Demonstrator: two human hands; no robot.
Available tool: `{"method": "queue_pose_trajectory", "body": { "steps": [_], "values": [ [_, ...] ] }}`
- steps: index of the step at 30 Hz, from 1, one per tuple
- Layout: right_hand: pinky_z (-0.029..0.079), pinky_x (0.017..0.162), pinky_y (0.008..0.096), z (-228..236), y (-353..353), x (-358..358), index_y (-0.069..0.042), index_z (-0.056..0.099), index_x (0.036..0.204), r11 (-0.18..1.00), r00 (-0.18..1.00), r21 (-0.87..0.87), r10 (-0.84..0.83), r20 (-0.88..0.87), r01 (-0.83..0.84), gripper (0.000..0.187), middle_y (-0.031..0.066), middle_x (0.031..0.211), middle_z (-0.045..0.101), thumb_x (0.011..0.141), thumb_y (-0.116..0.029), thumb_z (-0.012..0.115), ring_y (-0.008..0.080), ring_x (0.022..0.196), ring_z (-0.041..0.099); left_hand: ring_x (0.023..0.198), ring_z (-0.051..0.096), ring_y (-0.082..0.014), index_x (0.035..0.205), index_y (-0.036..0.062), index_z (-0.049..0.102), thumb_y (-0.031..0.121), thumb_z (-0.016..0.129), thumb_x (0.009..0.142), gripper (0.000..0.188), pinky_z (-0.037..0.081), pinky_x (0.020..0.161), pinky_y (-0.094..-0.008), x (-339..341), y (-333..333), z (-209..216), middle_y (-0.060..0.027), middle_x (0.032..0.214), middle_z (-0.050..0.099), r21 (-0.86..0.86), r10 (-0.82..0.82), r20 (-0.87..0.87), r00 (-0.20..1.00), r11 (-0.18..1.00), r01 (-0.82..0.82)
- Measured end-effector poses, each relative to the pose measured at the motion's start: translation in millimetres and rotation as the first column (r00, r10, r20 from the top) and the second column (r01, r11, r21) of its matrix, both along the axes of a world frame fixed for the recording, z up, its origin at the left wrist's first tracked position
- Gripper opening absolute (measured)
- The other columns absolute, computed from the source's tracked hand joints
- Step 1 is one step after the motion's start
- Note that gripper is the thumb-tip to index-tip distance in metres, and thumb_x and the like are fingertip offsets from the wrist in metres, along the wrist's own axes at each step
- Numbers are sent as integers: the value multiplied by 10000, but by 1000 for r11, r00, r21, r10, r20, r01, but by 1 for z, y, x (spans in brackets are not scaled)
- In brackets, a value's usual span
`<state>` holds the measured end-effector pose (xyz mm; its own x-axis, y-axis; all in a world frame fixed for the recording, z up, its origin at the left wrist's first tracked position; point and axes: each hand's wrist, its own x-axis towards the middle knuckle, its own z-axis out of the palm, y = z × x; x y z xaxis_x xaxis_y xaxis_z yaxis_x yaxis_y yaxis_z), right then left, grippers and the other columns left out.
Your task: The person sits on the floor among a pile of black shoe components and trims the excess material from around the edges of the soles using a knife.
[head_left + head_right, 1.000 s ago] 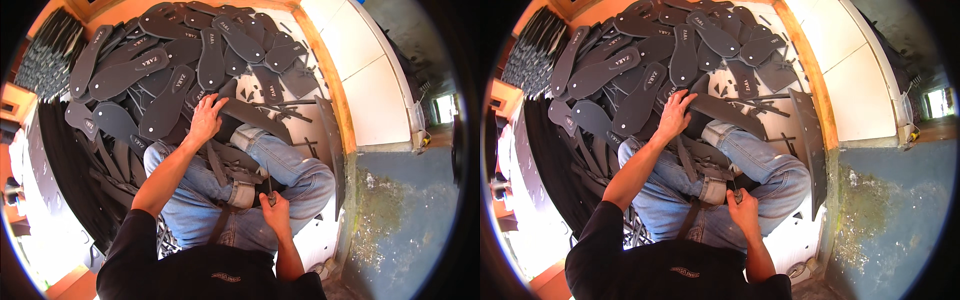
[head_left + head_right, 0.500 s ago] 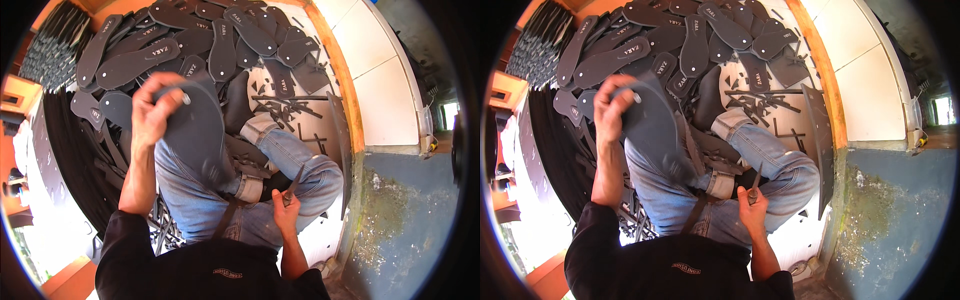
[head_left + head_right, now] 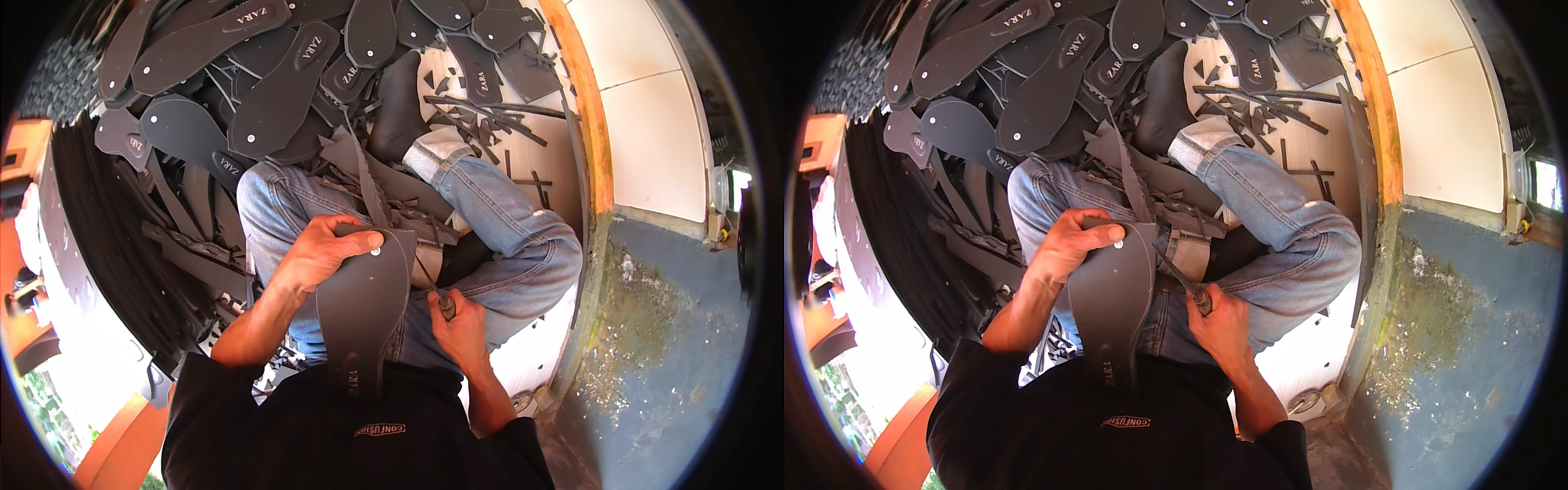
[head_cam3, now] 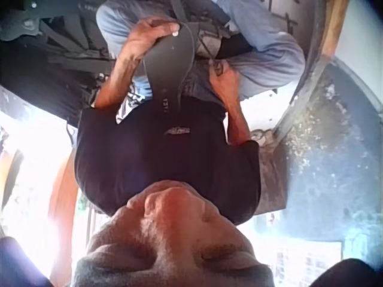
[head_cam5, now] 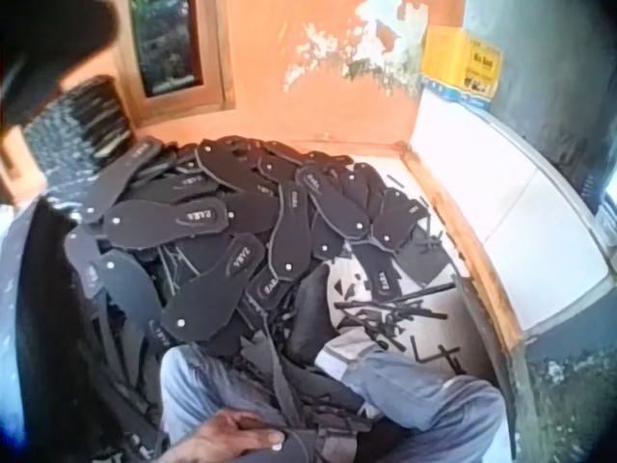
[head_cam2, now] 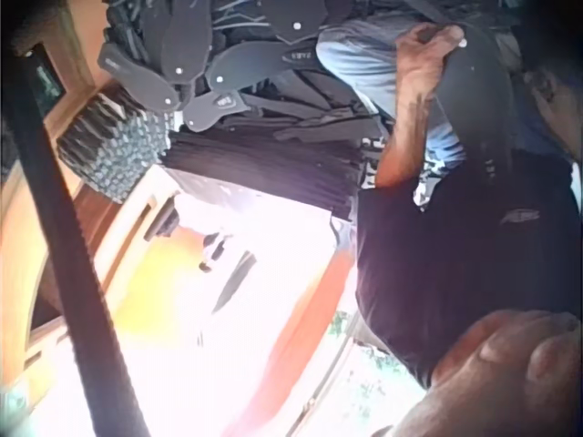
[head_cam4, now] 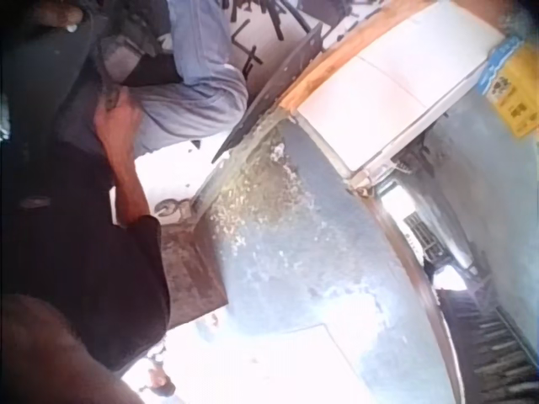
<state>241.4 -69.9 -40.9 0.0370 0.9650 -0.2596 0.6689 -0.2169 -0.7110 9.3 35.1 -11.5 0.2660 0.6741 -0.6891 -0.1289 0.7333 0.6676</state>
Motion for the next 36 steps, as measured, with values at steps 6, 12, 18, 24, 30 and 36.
{"method": "queue_pose_trajectory", "body": {
  "steps": [6, 12, 18, 24, 30, 36],
  "values": [
    [443, 551, 479, 15, 23, 3, -16, 561, 704, 984, 981, -107, 157, 111, -146, 181, 208, 600, 577, 748, -173, 641, 417, 598, 577, 606, 585, -86, 889, -42, 629, 241, 776, 739, 352, 464, 531, -221, 3, -2, 1, -48, 718, 638, 52, -99, -40, 994, 994, 101],
    [421, 541, 441, 17, 74, -26, 33, 550, 692, 975, 975, 25, 222, -32, -221, 225, 231, 589, 543, 792, -152, 628, 439, 603, 544, 593, 570, -76, 827, -35, 640, 233, 761, 753, 304, 449, 523, -221, 4, -6, 11, -46, 703, 634, 56, -143, -75, 987, 987, 147],
    [435, 557, 337, -16, 85, -9, 64, 604, 791, 976, 990, 173, -119, -77, 130, 243, 110, 590, 587, 813, -175, 634, 179, 561, 561, 652, 599, -105, 935, -23, 634, 242, 725, 789, 317, 465, 562, -212, -4, -5, 1, -81, 770, 651, 173, 163, -208, 965, 977, -127],
    [262, 453, 255, -1, 53, 44, -42, 436, 591, 882, 827, -106, -468, -312, 459, 348, -48, 523, 368, 852, -164, 631, 38, 505, 316, 886, 630, -179, 1108, 17, 546, 87, 612, 862, 264, 531, 771, -264, -3, 1, 8, -88, 980, 636, 243, 759, 228, 609, 562, -791],
    [273, 417, 294, 15, 12, 29, -27, 414, 594, 943, 924, -58, -334, -185, 328, 376, 1, 477, 352, 856, -164, 645, 70, 461, 317, 1004, 603, -194, 1156, 50, 541, 53, 667, 809, 370, 482, 904, -383, 65, -36, -15, -56, 1090, 610, -230, 511, 493, 704, 857, -461],
    [363, 421, 336, 19, -4, 29, -15, 473, 633, 974, 974, 13, -224, 8, 224, 280, 110, 484, 466, 819, -120, 654, 195, 400, 450, 952, 610, -156, 1095, 87, 547, 35, 688, 801, 330, 503, 859, -288, 100, -46, 0, -32, 1038, 609, -304, 644, 454, 615, 761, -573]
  ]
}}
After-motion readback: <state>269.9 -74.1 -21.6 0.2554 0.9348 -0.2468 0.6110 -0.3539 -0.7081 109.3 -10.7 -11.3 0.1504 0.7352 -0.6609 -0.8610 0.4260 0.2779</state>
